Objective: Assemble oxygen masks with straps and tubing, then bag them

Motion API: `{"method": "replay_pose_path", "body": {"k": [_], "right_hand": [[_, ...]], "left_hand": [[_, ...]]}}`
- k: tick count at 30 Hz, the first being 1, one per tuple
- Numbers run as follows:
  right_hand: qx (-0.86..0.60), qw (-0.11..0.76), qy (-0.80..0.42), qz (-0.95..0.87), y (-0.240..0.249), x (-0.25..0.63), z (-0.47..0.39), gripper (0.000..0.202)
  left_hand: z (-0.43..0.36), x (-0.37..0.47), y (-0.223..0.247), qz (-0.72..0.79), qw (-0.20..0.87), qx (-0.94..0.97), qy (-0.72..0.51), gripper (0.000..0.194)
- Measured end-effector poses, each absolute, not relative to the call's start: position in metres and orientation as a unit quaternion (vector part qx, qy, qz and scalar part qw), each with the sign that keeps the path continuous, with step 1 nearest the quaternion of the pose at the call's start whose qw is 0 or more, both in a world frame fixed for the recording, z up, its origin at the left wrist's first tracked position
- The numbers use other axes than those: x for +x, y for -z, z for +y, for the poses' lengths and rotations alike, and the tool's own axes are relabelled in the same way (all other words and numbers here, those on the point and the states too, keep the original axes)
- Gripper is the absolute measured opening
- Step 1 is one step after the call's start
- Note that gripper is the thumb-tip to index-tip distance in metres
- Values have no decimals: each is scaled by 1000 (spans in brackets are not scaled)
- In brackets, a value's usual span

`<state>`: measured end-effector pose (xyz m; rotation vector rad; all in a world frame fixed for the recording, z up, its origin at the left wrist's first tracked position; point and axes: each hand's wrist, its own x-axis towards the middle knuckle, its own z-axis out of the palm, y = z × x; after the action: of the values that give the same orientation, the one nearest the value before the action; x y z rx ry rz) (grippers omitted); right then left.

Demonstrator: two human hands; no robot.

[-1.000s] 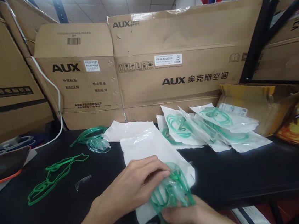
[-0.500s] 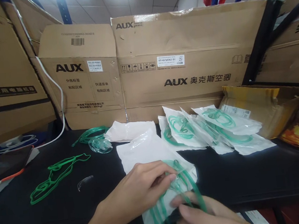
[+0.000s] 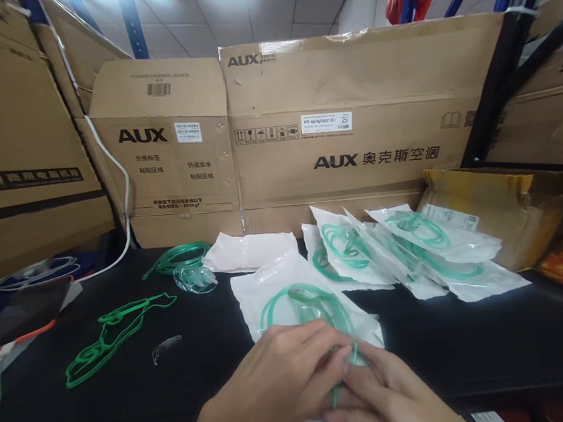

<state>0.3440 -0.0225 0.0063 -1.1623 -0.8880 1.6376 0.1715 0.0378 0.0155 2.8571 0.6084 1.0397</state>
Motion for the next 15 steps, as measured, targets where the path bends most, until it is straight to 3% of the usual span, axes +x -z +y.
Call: {"method": "replay_pose_path", "body": {"k": [4, 9, 15], "right_hand": [[-458, 435, -666, -397, -4, 346, -22, 64], [-453, 420, -647, -446, 7, 362, -26, 91], [-464, 420, -637, -449, 2, 353, -18, 53]], "left_hand": [[41, 168, -20, 217, 42, 912, -345, 17], [39, 168, -23, 226, 34, 909, -348, 19], [29, 174, -18, 199, -39, 931, -303, 26]]}}
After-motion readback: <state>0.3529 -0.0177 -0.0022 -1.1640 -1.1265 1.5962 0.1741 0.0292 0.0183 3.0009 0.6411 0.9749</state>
